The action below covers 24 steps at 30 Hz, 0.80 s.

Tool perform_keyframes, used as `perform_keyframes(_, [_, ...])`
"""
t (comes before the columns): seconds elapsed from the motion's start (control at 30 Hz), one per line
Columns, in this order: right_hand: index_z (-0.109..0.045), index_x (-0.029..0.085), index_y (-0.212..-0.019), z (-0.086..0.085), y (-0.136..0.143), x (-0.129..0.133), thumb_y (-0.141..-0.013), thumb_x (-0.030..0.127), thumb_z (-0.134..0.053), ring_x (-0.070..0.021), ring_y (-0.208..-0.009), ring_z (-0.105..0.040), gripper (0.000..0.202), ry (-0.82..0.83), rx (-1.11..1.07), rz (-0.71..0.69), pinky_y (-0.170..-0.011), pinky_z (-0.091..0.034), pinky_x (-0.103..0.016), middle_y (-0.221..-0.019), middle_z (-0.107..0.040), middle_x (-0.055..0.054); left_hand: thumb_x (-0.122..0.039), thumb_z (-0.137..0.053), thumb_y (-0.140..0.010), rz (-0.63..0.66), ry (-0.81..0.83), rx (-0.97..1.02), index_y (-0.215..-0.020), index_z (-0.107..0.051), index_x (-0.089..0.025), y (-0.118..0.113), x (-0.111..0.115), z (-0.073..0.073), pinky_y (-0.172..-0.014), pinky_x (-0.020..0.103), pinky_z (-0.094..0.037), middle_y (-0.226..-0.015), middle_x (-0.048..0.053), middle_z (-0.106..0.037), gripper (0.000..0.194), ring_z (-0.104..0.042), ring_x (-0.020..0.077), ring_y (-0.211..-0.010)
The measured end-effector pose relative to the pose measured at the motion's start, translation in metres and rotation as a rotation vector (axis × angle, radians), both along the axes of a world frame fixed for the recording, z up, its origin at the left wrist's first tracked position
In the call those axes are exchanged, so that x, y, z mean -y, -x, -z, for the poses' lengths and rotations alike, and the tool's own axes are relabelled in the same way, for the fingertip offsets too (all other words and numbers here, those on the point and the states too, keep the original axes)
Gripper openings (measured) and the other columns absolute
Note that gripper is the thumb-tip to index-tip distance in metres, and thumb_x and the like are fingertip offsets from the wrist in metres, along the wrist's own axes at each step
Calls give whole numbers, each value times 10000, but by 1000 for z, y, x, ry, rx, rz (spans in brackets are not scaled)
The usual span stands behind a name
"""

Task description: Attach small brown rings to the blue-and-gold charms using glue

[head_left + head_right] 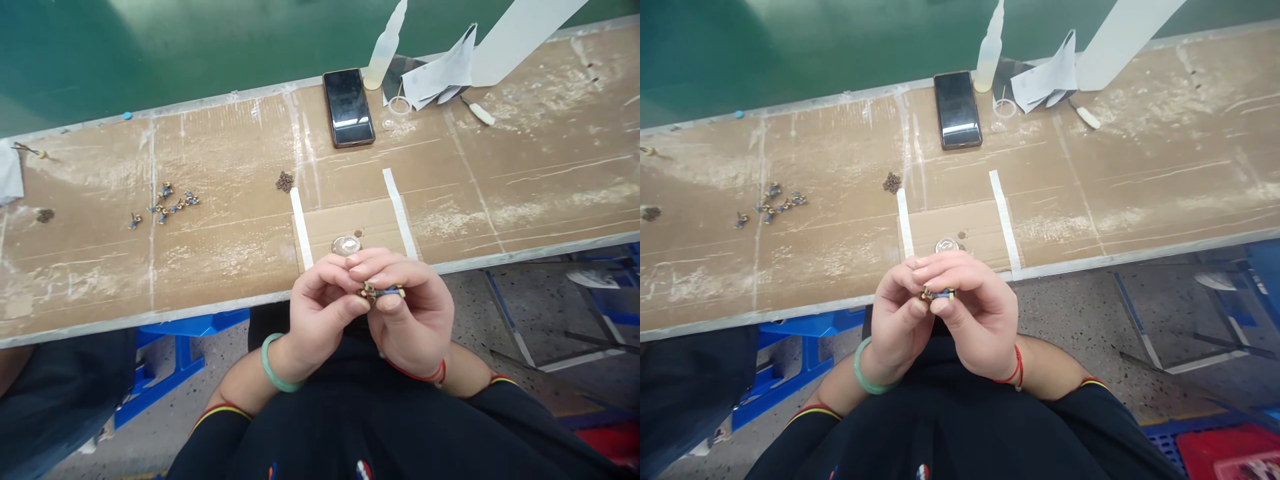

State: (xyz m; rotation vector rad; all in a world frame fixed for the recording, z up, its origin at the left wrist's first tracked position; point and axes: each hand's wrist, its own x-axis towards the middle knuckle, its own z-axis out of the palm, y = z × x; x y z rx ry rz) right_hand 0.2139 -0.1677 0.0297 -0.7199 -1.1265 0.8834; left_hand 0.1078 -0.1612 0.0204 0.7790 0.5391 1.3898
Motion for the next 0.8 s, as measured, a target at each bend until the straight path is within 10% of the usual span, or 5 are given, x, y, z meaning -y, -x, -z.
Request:
perform_keyframes(0.33, [-833,319,-1174,10,11,1,-1071,311,-788,-191,-989,-846,113,-80,51,240,-871,-716,-357,-1073,-863,-4,-412,-882,-1001,-164,-39,-104,-1047,-894,-368,-4,13,0,-832,228,-680,-1046,-4,-803,64,-798,121,-930])
perform_keyframes(0.8, [-794,301,-1265,6,14,-6,-1095,267,-737,-196,-1042,-871,182,-181,20,170,-869,-760,-342,-1134,-868,-27,-193,-723,-1089,-330,-525,-470,-1470,-745,-407,7,12,17,-1066,286,-661,-1291,9,-761,438,-762,148,-1230])
